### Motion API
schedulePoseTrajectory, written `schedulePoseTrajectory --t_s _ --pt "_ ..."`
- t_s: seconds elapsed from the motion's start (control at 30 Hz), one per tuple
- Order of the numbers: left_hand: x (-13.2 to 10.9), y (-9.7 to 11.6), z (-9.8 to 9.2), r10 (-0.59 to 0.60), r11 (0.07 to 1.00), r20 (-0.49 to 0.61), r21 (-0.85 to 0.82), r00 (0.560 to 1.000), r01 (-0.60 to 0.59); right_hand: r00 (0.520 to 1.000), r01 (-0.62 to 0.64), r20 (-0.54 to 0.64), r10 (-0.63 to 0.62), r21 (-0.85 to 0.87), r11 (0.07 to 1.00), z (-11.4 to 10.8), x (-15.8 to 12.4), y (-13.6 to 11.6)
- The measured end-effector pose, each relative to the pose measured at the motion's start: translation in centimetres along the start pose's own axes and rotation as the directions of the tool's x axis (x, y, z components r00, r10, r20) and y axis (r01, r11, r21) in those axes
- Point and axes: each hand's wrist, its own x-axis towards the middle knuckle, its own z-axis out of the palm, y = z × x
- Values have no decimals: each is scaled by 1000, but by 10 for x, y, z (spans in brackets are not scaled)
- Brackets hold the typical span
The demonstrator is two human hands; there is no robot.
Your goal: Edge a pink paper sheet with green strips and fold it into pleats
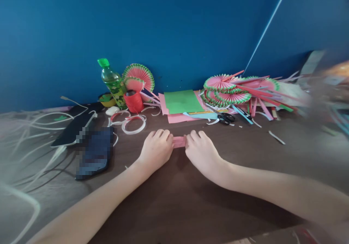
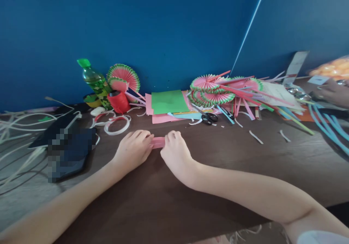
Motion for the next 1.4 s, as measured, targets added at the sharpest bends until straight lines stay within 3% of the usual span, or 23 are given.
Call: schedulePoseTrajectory --t_s 0.2,0.37,0.53,0.73,1.0,1.13,1.23,1.3,1.4 --pt "2 -3 15 17 988 -12 -152 1000 -19 999 32 13 -35 172 985 -8 4 15" --pt "1 -6 19 0 988 -68 -151 998 -10 999 8 -50 8 306 952 -4 16 36" --pt "-1 -6 21 -11 989 -115 -149 993 -6 993 115 -69 -92 575 810 8 28 56" --pt "0 -5 21 -41 969 -191 -248 981 -8 988 124 -20 -155 702 702 10 30 62" --pt "4 -12 24 38 955 -180 -282 983 -89 981 152 -24 -193 715 683 10 30 70" --pt "5 -20 18 40 977 -286 -188 957 -97 985 174 -115 -131 576 799 4 29 73" --pt "5 -22 10 -1 994 -341 -101 940 -36 969 191 -224 -105 402 895 -1 29 73" --pt "5 -21 6 -6 998 -297 -61 955 -13 963 226 -221 -155 350 909 -3 28 72" --pt "6 -17 5 57 997 -165 -49 985 -66 969 249 -96 -229 396 884 -2 27 72"
